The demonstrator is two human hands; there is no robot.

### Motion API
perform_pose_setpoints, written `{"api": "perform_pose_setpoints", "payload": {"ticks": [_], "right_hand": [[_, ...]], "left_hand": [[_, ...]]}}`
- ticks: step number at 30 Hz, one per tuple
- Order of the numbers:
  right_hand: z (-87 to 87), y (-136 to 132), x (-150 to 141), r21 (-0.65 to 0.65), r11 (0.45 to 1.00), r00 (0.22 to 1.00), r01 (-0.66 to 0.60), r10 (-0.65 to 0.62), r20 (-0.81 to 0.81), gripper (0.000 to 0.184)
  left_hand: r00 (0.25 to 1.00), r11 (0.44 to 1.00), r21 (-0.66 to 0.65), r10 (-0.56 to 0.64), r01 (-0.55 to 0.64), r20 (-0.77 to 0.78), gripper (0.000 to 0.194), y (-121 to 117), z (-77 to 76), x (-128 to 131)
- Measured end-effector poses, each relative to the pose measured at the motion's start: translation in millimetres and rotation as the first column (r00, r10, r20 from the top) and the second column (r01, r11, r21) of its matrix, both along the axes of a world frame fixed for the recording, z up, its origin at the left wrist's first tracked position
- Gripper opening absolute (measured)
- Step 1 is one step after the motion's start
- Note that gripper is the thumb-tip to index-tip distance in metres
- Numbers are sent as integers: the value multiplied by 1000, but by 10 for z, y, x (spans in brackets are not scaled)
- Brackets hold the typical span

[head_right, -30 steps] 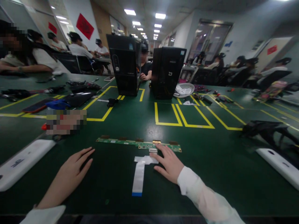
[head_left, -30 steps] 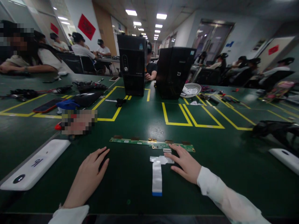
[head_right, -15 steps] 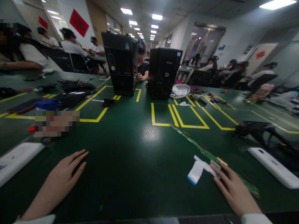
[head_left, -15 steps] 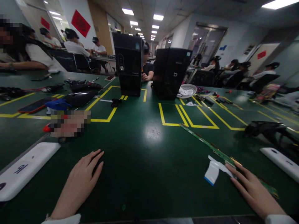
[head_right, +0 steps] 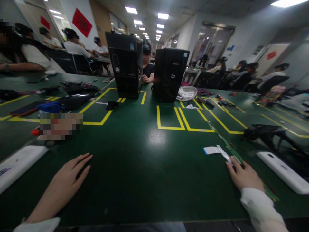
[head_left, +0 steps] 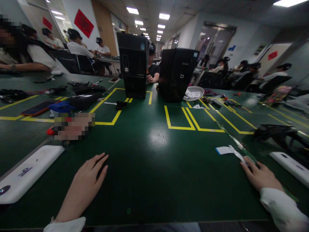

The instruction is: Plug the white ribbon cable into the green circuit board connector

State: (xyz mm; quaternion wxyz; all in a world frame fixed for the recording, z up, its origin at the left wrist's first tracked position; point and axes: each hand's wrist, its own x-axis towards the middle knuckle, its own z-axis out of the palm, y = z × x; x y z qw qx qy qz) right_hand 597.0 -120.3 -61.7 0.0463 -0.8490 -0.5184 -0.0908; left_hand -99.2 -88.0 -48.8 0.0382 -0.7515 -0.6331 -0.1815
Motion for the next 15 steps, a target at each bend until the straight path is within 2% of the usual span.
{"api": "perform_pose_setpoints", "payload": {"ticks": [3, 7, 15], "right_hand": [[153, 135, -17, -76, 987, 985, 143, -150, -90, 77], [314, 228, -128, -107, 972, 959, 208, -224, -172, 78], [329, 265, -245, -50, 960, 940, 274, -279, -195, 74]], "left_hand": [[1000, 1000, 1, 5, -5, 5, 56, -11, 19, 23], [1000, 1000, 13, -8, 8, 0, 58, -10, 30, 31], [1000, 1000, -9, 7, -7, 1, 58, -23, 31, 18]]}}
